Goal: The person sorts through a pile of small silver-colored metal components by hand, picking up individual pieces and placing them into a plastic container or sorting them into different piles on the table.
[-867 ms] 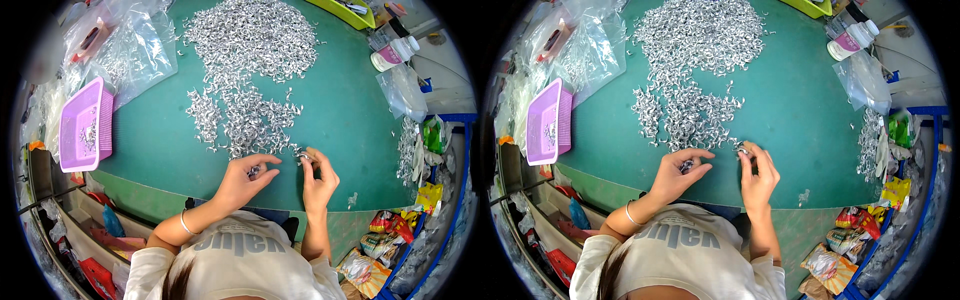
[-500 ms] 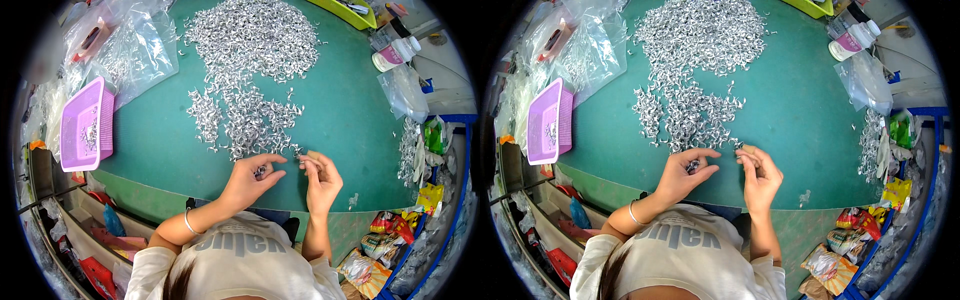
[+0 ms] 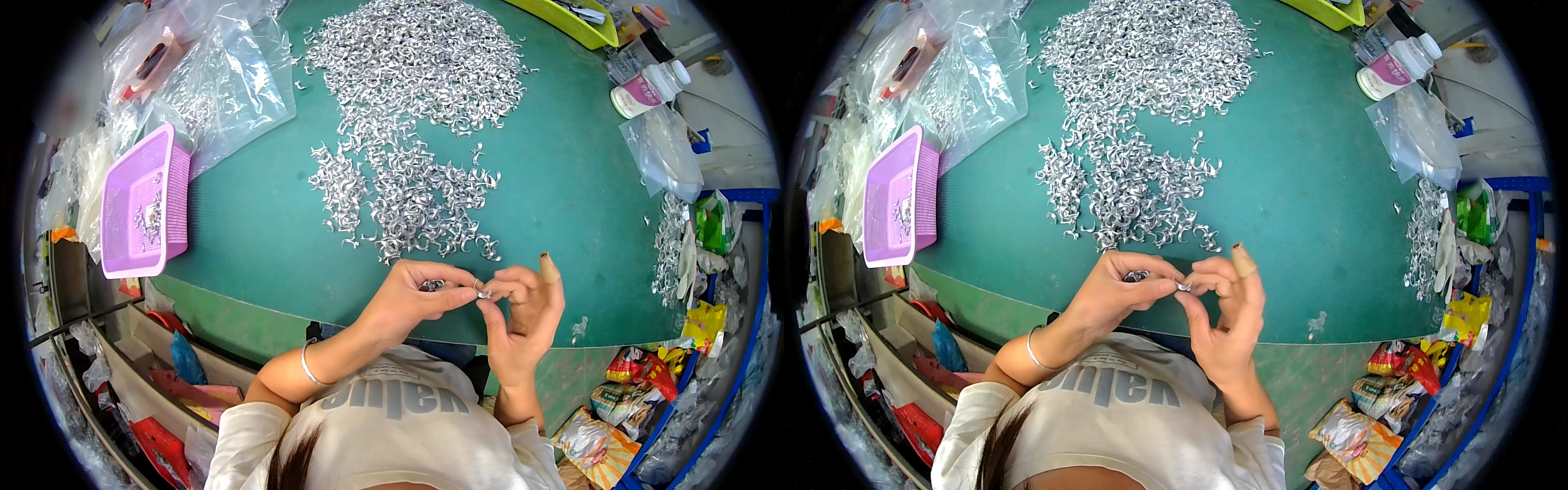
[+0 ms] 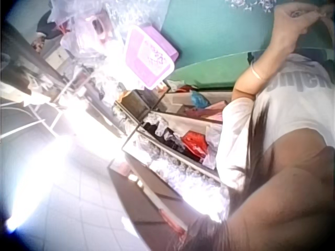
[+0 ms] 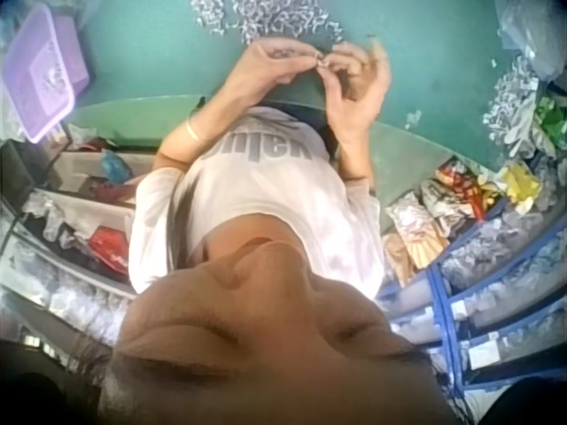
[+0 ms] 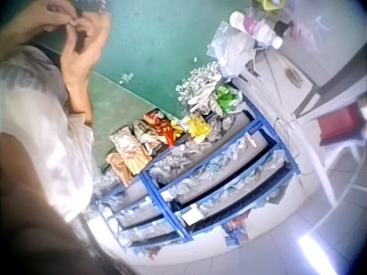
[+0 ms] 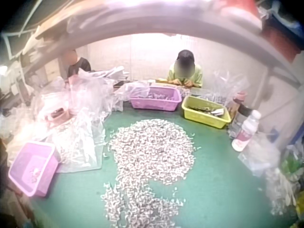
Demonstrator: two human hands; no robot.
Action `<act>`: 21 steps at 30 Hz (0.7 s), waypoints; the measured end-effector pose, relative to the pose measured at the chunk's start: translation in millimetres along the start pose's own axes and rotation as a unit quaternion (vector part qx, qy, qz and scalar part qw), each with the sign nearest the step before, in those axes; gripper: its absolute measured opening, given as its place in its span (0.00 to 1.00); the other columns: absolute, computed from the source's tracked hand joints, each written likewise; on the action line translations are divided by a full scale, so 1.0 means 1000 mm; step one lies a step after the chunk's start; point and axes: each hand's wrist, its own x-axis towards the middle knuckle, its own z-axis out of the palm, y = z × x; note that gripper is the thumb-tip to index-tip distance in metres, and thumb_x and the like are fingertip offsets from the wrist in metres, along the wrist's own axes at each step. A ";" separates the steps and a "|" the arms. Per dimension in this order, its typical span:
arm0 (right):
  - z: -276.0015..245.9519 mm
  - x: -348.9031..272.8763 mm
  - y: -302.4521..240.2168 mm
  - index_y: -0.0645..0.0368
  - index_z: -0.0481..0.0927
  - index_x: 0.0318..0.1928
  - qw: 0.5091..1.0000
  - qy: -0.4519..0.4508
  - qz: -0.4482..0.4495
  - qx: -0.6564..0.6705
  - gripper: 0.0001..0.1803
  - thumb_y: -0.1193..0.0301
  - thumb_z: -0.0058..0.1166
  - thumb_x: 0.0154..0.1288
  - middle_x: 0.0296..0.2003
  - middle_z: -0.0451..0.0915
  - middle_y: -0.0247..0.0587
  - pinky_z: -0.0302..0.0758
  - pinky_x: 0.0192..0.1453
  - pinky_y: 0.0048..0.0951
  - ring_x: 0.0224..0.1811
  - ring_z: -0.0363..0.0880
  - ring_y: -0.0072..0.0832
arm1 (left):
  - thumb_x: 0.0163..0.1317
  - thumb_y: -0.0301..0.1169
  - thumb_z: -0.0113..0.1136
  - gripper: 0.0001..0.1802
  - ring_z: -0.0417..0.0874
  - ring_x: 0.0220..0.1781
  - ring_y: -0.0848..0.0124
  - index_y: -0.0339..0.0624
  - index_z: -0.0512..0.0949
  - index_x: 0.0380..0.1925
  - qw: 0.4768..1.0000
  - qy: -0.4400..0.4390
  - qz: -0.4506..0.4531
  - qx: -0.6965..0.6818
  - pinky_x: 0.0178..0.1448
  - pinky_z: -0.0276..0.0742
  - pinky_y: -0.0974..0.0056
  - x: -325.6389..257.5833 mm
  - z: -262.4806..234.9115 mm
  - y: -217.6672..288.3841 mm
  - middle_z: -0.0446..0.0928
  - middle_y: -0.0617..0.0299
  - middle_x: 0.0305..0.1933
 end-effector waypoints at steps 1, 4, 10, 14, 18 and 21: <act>0.001 0.000 -0.001 0.65 0.50 0.60 1.000 0.016 0.016 0.018 0.37 0.90 0.49 0.49 0.35 0.71 0.48 0.71 0.39 0.24 0.36 0.73 0.27 | 0.51 0.23 0.58 0.06 0.61 0.21 0.87 0.35 0.79 0.30 1.000 0.005 0.014 0.013 0.22 0.53 0.79 -0.002 0.002 0.003 0.73 0.69 0.24; 0.001 -0.002 -0.001 0.66 0.54 0.57 0.991 0.039 0.062 0.115 0.35 0.91 0.51 0.47 0.35 0.72 0.46 0.71 0.40 0.25 0.36 0.73 0.26 | 0.51 0.22 0.57 0.05 0.60 0.21 0.86 0.35 0.79 0.29 0.997 0.009 0.061 0.050 0.22 0.53 0.77 -0.005 0.005 0.006 0.71 0.70 0.22; 0.000 0.000 -0.005 0.66 0.57 0.55 0.968 0.045 0.126 0.210 0.32 0.92 0.50 0.47 0.34 0.72 0.44 0.71 0.40 0.24 0.36 0.72 0.25 | 0.51 0.22 0.58 0.06 0.58 0.20 0.86 0.36 0.79 0.30 0.978 -0.018 0.167 0.126 0.24 0.54 0.77 -0.009 0.003 0.002 0.61 0.73 0.17; -0.001 -0.002 -0.005 0.66 0.58 0.54 0.954 0.040 0.137 0.265 0.31 0.93 0.49 0.47 0.33 0.72 0.44 0.71 0.39 0.24 0.36 0.72 0.25 | 0.47 0.18 0.59 0.07 0.58 0.20 0.84 0.35 0.79 0.29 0.973 -0.010 0.181 0.146 0.24 0.53 0.76 -0.015 0.008 0.009 0.61 0.72 0.17; 0.000 -0.003 -0.006 0.66 0.58 0.54 0.948 0.038 0.144 0.282 0.32 0.93 0.49 0.47 0.33 0.72 0.44 0.72 0.39 0.24 0.35 0.72 0.25 | 0.45 0.17 0.59 0.08 0.57 0.19 0.84 0.35 0.79 0.28 0.961 -0.004 0.212 0.178 0.22 0.51 0.75 -0.016 0.008 0.009 0.61 0.71 0.16; 0.000 -0.005 -0.006 0.66 0.57 0.55 0.951 0.039 0.132 0.276 0.32 0.93 0.50 0.47 0.33 0.72 0.44 0.72 0.39 0.24 0.35 0.72 0.25 | 0.44 0.17 0.60 0.08 0.57 0.18 0.84 0.36 0.79 0.28 0.941 0.001 0.242 0.237 0.21 0.50 0.75 -0.018 0.007 0.010 0.62 0.70 0.16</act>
